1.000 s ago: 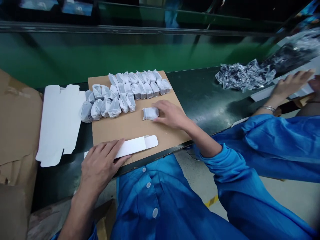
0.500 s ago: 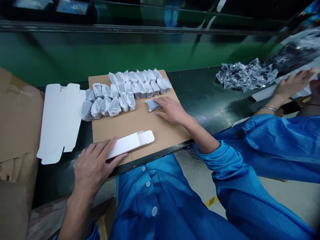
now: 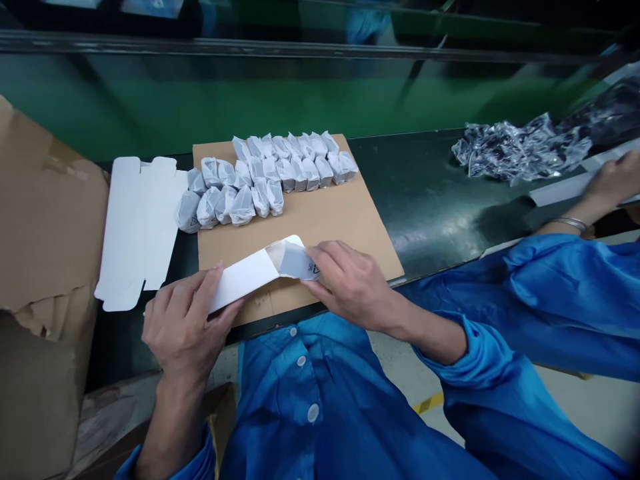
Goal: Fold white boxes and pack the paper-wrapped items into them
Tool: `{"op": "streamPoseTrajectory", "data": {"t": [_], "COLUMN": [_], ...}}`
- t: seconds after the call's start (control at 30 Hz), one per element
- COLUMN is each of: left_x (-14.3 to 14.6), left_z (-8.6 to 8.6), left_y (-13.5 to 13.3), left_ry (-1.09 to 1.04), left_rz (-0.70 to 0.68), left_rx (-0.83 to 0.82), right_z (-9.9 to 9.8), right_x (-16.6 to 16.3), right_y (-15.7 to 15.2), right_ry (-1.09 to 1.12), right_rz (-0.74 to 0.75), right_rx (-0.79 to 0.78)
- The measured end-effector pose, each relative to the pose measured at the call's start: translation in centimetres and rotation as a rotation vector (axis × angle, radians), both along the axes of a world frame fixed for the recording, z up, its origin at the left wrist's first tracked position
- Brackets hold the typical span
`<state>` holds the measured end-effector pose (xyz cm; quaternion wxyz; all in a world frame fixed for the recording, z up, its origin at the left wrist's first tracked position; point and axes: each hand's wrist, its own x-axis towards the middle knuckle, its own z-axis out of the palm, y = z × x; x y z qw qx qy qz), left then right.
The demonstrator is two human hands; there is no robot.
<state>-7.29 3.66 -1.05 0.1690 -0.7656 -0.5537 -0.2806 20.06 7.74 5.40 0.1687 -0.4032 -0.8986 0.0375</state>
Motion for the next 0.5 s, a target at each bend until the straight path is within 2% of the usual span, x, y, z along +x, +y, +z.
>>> {"op": "streamPoseTrajectory", "data": {"t": [0.1, 0.2, 0.3, 0.4, 0.5], "left_x": [0.7, 1.5, 1.5, 0.9, 0.4], "left_z": [-0.1, -0.1, 0.1, 0.2, 0.4], "left_y": [-0.2, -0.6, -0.8, -0.6, -0.4], "left_ry": [0.024, 0.034, 0.023, -0.005, 0.021], "left_rz": [0.002, -0.025, -0.085, -0.108, -0.113], "left_rx": [0.010, 0.013, 0.014, 0.025, 0.044], "right_z": [0.5, 1.6, 2.4, 2.2, 1.6], "right_x": [0.1, 0.6, 0.9, 0.6, 0.0], "right_y": [0.6, 2.3, 3.6, 3.9, 3.1], "right_ry": [-0.115, -0.203, -0.136, 0.032, 0.030], "right_rz": [0.093, 0.195, 0.325, 0.306, 0.213], "right_rx": [-0.118, -0.141, -0.196, -0.228, -0.190]}}
